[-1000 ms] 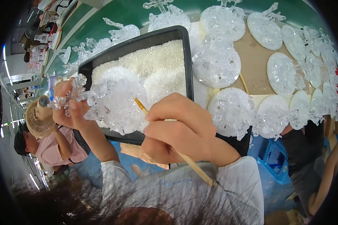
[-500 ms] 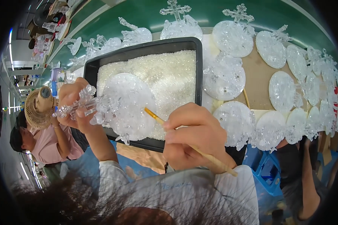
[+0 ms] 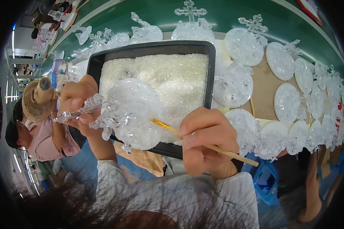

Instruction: The worker is applying small decorative beads to plastic cross-shaped ornaments using a brush and adhesive.

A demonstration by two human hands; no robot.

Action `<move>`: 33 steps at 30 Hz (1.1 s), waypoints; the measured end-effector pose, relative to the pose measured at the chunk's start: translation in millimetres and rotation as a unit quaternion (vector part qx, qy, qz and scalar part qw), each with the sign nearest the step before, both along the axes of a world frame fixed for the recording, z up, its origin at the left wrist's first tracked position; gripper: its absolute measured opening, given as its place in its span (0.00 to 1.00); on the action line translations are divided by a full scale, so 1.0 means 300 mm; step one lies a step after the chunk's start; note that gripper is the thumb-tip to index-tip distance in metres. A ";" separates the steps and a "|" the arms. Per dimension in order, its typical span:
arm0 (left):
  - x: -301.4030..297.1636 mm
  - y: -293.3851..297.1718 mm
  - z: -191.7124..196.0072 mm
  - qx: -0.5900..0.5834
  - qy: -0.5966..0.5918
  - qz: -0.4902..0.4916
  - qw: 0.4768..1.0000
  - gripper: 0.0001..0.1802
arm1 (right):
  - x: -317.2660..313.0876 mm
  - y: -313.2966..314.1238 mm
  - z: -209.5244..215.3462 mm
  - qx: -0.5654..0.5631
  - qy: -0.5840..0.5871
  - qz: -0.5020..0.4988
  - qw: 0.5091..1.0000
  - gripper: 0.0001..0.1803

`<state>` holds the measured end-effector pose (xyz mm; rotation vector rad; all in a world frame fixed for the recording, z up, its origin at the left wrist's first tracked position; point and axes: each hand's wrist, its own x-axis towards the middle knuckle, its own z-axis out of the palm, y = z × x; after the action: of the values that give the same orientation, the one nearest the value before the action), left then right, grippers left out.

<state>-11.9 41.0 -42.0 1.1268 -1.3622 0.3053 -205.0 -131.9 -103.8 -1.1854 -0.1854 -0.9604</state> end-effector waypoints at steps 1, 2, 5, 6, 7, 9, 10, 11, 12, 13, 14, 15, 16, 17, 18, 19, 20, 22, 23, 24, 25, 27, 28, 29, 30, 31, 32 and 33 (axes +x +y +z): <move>0.006 0.005 0.004 0.015 -0.009 -0.008 1.000 0.17 | 0.001 -0.001 0.001 -0.001 0.011 0.002 1.000 0.08; 0.009 0.009 0.007 0.029 -0.017 -0.016 0.999 0.17 | 0.000 0.003 0.004 -0.003 0.013 0.005 1.000 0.08; -0.005 -0.007 0.002 0.001 -0.007 -0.012 1.000 0.16 | 0.001 0.012 0.011 0.034 -0.020 0.010 0.999 0.06; -0.002 -0.008 0.004 -0.001 -0.005 -0.011 1.000 0.16 | 0.003 0.009 0.012 0.023 -0.005 0.007 1.000 0.05; 0.002 -0.010 0.007 0.007 -0.011 -0.023 1.000 0.16 | 0.004 0.005 0.013 0.012 0.010 0.003 1.000 0.05; 0.001 -0.002 0.005 0.015 -0.015 -0.030 0.999 0.16 | 0.013 0.017 0.010 0.031 -0.007 -0.002 1.000 0.05; -0.002 0.001 0.002 0.009 -0.011 -0.031 0.999 0.16 | 0.017 0.022 0.008 0.050 -0.025 -0.010 0.998 0.05; -0.004 0.000 -0.002 0.003 -0.006 -0.034 0.999 0.16 | 0.021 0.016 0.003 0.048 -0.023 -0.009 0.999 0.05; -0.003 -0.001 -0.003 0.001 -0.004 -0.032 0.999 0.16 | 0.026 0.007 -0.004 0.023 -0.026 0.006 0.999 0.05; -0.001 -0.002 -0.003 0.003 -0.007 -0.041 0.999 0.16 | 0.029 0.003 -0.008 -0.001 -0.030 0.021 0.999 0.05; 0.001 -0.001 -0.002 0.006 -0.009 -0.049 0.999 0.15 | 0.027 0.004 -0.011 -0.003 -0.028 0.025 0.999 0.05; 0.002 -0.003 0.001 0.005 -0.007 -0.045 0.999 0.15 | 0.024 0.006 -0.012 0.004 -0.022 0.017 1.000 0.06; 0.001 -0.009 0.005 0.014 -0.014 -0.057 0.998 0.15 | 0.020 0.009 -0.012 0.011 -0.015 0.010 1.000 0.06; 0.002 -0.014 0.012 0.022 -0.021 -0.068 0.997 0.14 | 0.020 0.014 -0.006 0.009 -0.014 0.015 1.000 0.06; 0.004 -0.017 0.017 0.020 -0.020 -0.062 0.998 0.14 | 0.020 0.022 0.002 0.041 -0.023 0.016 0.999 0.06; 0.006 -0.019 0.020 0.026 -0.029 -0.072 0.997 0.14 | 0.020 0.027 0.010 0.072 -0.031 0.017 0.997 0.06; 0.010 -0.019 0.021 0.032 -0.039 -0.083 0.995 0.15 | 0.021 0.028 0.015 0.071 -0.028 0.023 0.997 0.06; 0.019 -0.022 0.024 0.037 -0.051 -0.088 0.994 0.17 | 0.020 0.029 0.026 0.023 0.043 0.020 0.999 0.07; 0.022 -0.022 0.026 0.043 -0.065 -0.099 0.992 0.19 | 0.018 0.031 0.032 0.020 0.046 0.023 0.998 0.07; 0.015 -0.016 0.027 0.040 -0.063 -0.096 0.993 0.19 | 0.014 0.035 0.038 0.043 0.033 0.004 0.998 0.07; 0.003 -0.007 0.027 0.069 -0.062 -0.065 0.994 0.16 | 0.012 0.038 0.042 0.066 0.021 -0.016 0.997 0.08; -0.007 0.002 0.035 0.096 -0.061 -0.028 0.993 0.17 | 0.013 0.035 0.050 0.071 -0.013 -0.021 0.997 0.07; -0.009 -0.001 0.037 0.089 -0.061 -0.008 0.994 0.17 | 0.013 0.034 0.052 0.079 -0.049 -0.030 0.995 0.06; -0.005 -0.005 0.040 0.081 -0.063 0.009 0.995 0.17 | 0.019 0.044 0.053 0.087 -0.091 -0.058 0.990 0.07; 0.003 -0.005 0.041 0.078 -0.061 0.010 0.995 0.17 | 0.018 0.053 0.050 0.085 -0.090 -0.057 0.991 0.07; 0.013 -0.005 0.042 0.081 -0.081 0.023 0.993 0.18 | 0.012 0.061 0.046 0.065 -0.102 -0.092 0.988 0.07; 0.018 -0.001 0.043 0.086 -0.101 0.036 0.991 0.18 | 0.007 0.073 0.041 0.047 -0.114 -0.127 0.984 0.08; 0.019 0.001 0.048 0.085 -0.099 0.036 0.991 0.18 | 0.002 0.083 0.036 0.018 -0.101 -0.148 0.984 0.08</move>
<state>-6.4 41.4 -27.5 1.3166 -1.5472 0.3682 -204.5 -106.9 -93.0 -1.0993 -0.1531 -1.3418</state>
